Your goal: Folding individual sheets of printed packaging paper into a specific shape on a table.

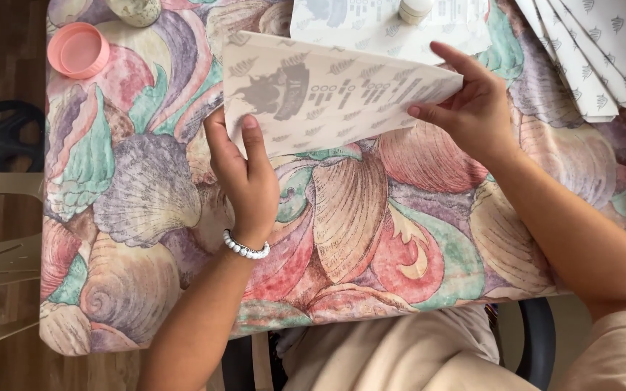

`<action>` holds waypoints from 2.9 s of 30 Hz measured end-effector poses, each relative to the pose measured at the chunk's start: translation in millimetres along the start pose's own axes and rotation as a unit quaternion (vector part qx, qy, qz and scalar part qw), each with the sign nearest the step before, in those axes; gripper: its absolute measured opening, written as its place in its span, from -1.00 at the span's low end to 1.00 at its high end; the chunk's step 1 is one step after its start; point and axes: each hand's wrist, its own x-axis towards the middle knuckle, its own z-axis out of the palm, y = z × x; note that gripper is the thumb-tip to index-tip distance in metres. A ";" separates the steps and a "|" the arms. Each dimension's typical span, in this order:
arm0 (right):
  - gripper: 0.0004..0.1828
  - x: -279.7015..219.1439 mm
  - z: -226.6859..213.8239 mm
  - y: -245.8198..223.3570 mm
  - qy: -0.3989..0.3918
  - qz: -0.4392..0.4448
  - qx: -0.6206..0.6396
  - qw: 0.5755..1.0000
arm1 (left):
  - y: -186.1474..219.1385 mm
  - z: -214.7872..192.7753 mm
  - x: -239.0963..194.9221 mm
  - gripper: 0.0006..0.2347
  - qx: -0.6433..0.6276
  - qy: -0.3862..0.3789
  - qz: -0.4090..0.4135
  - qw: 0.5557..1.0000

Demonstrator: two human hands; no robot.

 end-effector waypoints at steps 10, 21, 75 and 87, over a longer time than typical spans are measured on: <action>-0.05 -2.7 2.5 -1.2 0.000 0.007 0.018 1.000 | -2.1 -0.4 -1.8 -0.83 0.025 -0.011 -0.011 1.000; 0.05 2.8 -16.0 6.4 0.014 -0.193 -0.107 0.975 | -5.7 -0.5 -1.2 -0.80 0.035 -0.014 -0.020 0.999; -0.90 -15.2 28.7 21.8 -0.190 -0.087 -0.494 0.844 | -50.2 25.7 41.2 -0.94 0.304 -0.484 0.065 0.818; -0.91 -12.0 23.3 9.0 -0.210 -0.088 -0.487 0.843 | -60.7 34.9 40.5 -0.97 0.303 -0.505 0.094 0.803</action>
